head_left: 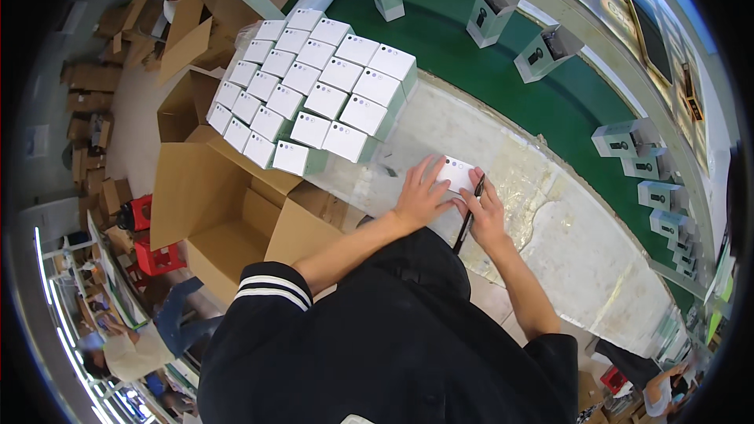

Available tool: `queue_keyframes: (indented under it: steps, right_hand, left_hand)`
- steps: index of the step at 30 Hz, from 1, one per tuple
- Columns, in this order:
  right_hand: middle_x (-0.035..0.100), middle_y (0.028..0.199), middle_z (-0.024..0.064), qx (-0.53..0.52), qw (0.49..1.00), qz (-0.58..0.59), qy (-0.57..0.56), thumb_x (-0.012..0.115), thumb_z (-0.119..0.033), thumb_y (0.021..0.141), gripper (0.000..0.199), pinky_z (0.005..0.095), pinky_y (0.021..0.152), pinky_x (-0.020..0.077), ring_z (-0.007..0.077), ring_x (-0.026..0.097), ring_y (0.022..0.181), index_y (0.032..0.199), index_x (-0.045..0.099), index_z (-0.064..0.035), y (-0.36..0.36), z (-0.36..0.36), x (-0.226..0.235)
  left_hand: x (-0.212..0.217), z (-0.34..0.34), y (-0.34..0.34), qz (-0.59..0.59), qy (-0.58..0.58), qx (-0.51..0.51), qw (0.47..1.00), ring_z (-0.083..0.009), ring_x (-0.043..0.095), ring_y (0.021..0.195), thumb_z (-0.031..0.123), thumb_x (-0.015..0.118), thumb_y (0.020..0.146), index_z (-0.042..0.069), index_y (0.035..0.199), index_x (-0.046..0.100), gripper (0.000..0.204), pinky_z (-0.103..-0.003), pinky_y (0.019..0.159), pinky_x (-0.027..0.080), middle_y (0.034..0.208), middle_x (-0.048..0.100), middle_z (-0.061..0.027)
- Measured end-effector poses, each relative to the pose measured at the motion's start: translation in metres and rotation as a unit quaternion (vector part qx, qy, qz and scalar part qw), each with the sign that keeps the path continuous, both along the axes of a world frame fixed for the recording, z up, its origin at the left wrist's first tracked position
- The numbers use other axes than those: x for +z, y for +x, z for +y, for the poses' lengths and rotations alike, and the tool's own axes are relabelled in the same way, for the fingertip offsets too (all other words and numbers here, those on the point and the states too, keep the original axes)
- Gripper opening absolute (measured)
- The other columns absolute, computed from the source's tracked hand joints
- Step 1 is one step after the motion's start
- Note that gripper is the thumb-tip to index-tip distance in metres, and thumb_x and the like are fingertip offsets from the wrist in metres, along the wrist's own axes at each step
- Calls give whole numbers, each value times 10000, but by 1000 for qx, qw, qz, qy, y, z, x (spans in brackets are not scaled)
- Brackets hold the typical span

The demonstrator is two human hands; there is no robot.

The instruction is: Packing small electronic product boxes into a larger shipping carton and marking production sheets.

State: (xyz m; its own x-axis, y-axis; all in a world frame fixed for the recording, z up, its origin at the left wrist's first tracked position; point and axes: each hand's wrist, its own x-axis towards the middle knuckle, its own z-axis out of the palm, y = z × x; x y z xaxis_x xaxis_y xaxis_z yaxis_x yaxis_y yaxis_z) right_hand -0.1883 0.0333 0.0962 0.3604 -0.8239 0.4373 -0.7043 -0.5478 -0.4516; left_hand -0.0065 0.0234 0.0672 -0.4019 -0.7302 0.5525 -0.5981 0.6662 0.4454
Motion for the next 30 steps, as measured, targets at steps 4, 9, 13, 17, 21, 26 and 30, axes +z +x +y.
queue_keyframes:
  steps: [4,9,13,17,21,26,30]
  right_hand:
    - [635,1077,202,-74,994,-81,15,750,-102,717,243,403,782,527,358,577,1084,923,635,-45,33,-14,7]
    - [677,855,138,-93,978,-170,73,717,-35,765,152,341,678,524,266,658,806,894,637,-29,52,-28,28]
    - [654,685,88,-173,952,-233,95,658,-74,850,42,254,541,467,150,609,551,850,628,-44,55,-60,40]
    - [623,628,78,-187,935,-271,131,652,-83,862,62,236,501,422,119,565,512,837,609,-45,70,-124,34]
    - [642,711,100,-131,945,-266,139,681,-63,828,116,256,525,442,142,589,559,891,586,-44,108,-216,23]
    - [656,899,119,-51,993,-101,-16,628,-91,839,97,338,602,485,250,609,639,922,617,-42,174,-341,23]
    - [658,884,123,-79,987,61,-123,594,-169,848,154,382,662,497,296,618,747,942,649,-60,192,-417,-1]
  left_hand:
    - [3,3,-16,81,112,121,983,-480,425,1133,175,770,652,36,1131,394,624,-504,876,426,1283,376,-303]
    - [12,-15,-4,121,298,215,922,-416,469,1054,175,754,597,16,1042,415,581,-439,870,436,1138,441,-242]
    - [56,9,51,76,296,210,929,-414,474,1018,128,747,547,24,990,428,555,-449,845,434,1108,473,-229]
    - [61,33,112,74,284,270,917,-406,482,1015,107,744,515,38,918,416,524,-440,851,422,1121,492,-223]
    - [47,28,159,52,216,316,922,-398,485,1012,90,745,516,60,872,406,493,-451,860,405,1159,498,-232]
    - [44,16,168,-73,192,342,917,-394,462,1111,127,807,559,64,884,475,469,-470,906,372,1273,464,-262]
    - [19,25,165,-56,153,394,904,-421,419,1161,176,836,578,93,884,515,452,-512,948,344,1333,414,-241]
